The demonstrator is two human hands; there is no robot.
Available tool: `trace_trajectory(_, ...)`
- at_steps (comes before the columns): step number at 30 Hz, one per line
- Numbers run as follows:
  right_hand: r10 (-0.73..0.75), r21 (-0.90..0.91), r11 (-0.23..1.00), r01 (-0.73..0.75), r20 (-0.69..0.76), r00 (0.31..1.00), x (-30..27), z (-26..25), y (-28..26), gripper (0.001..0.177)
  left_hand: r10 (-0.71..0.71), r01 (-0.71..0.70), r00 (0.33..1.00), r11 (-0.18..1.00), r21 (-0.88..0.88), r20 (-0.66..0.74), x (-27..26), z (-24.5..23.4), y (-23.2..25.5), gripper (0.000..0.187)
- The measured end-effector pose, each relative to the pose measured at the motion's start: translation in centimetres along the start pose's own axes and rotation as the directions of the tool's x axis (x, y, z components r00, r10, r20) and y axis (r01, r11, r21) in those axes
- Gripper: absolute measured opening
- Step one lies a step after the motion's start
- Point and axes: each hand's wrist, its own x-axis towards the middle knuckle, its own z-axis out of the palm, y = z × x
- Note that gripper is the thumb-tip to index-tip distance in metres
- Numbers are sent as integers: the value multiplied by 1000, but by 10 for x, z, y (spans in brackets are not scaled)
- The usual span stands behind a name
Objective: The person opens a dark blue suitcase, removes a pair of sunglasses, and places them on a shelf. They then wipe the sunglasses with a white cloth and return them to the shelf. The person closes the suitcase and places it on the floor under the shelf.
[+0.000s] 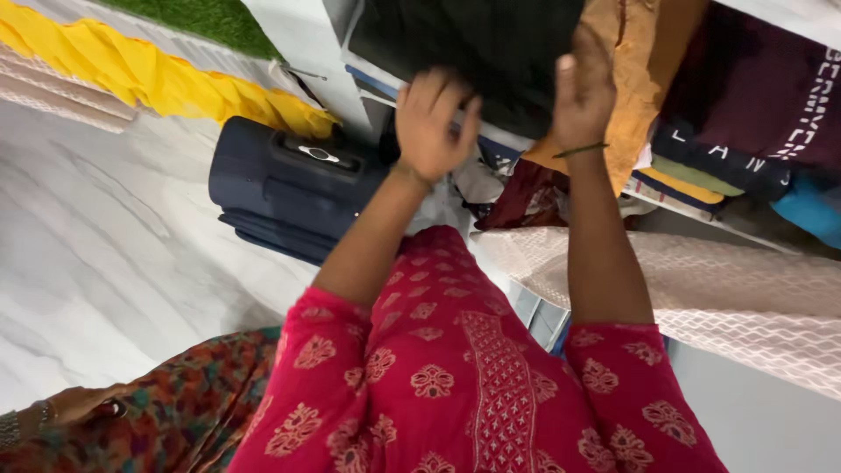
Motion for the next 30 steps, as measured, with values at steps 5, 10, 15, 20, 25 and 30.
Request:
trace_trajectory(5, 313, -688, 712, -142, 130, 941, -24, -16, 69, 62, -172, 14, 847, 953, 302, 503, 67, 35, 4, 81)
trace_trajectory(10, 405, -827, 561, -26, 247, 880, -43, -14, 80, 71, -298, -20, 698, 901, 434, 651, 60, 49, -11, 90)
trace_trajectory(15, 448, -759, 642, -107, 259, 856, -35, -23, 70, 69, -233, -38, 696, 932, 360, 679, 47, 45, -28, 88)
trace_trajectory(20, 474, -682, 719, -134, 341, 812, -24, -33, 72, 76, -312, -63, 692, 872, 485, 651, 51, 53, -13, 91)
trace_trajectory(25, 133, -354, 935, 19, 400, 907, -23, -66, 69, 103, -326, -28, 636, 896, 444, 700, 52, 69, 41, 96)
trace_trajectory(30, 367, -696, 718, 19, 402, 839, -78, -77, 53, 115, -384, -40, 604, 860, 508, 698, 46, 81, 67, 106)
